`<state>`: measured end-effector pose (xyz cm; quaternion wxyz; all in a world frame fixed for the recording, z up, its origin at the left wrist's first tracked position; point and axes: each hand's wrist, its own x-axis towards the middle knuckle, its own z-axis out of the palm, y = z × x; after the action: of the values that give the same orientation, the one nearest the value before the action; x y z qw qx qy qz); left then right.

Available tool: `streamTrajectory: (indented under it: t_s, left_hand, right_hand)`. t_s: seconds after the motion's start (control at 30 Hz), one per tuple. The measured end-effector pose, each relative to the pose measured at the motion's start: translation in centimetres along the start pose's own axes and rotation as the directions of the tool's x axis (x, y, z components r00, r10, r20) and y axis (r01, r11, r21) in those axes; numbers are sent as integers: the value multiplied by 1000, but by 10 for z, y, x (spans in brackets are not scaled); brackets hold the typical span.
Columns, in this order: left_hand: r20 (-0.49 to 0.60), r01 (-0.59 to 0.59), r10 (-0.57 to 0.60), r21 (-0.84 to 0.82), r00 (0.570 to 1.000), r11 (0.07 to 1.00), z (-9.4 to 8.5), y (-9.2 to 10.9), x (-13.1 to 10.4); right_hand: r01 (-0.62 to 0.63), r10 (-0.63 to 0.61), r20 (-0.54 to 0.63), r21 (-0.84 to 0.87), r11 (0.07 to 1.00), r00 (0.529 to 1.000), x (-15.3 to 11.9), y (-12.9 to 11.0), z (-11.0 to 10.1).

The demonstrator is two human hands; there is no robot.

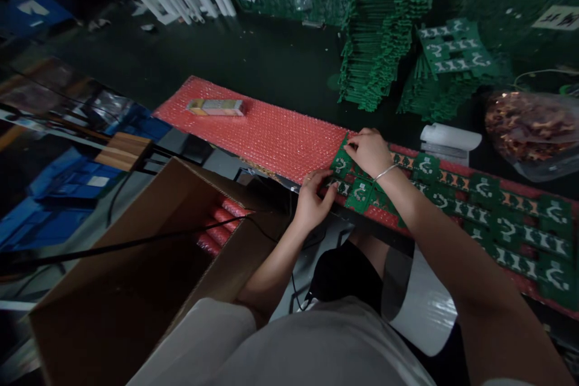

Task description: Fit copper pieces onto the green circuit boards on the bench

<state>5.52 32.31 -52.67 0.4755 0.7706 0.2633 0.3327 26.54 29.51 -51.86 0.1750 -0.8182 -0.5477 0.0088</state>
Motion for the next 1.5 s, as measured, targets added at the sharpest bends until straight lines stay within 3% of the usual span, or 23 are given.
streamTrajectory:
  t_s: [0.17, 0.3, 0.63, 0.83, 0.93, 1.17, 1.3, 1.4, 1.5]
  left_hand:
    - [-3, -2, 2, -14, 1000, 1000, 1, 0, 0]
    - [-2, -9, 9, 0, 1000, 1000, 1, -1, -1]
    - [0, -3, 3, -3, 1000, 1000, 0, -2, 1]
    - [-3, -15, 15, 2, 1000, 1000, 1, -2, 0]
    - [5, -9, 9, 3, 1000, 1000, 0, -2, 0]
    - [-7, -2, 2, 10, 1000, 1000, 2, -2, 1]
    - [10, -14, 14, 18, 1000, 1000, 0, -5, 0]
    - [12, -47, 47, 20, 999, 999, -4, -5, -1]
    - [-39, -95, 96, 21, 995, 995, -5, 0, -1]
  right_hand:
    - [94, -72, 131, -167, 981, 989, 4, -6, -4]
    - [89, -32, 183, -309, 947, 982, 2, -17, -9]
    - [92, -29, 179, -353, 931, 983, 0, -20, -13]
    - [264, -155, 284, -398, 878, 946, -4, -25, -25]
    - [277, -182, 280, -349, 895, 943, -11, -23, -26]
    - [259, -209, 184, -318, 912, 960, -27, -21, -15]
    - [198, -194, 71, -54, 979, 979, -36, -13, -17]
    - [113, -103, -129, 77, 991, 986, -54, 15, -33]
    - [-146, 132, -293, -25, 989, 947, -80, 73, -64]
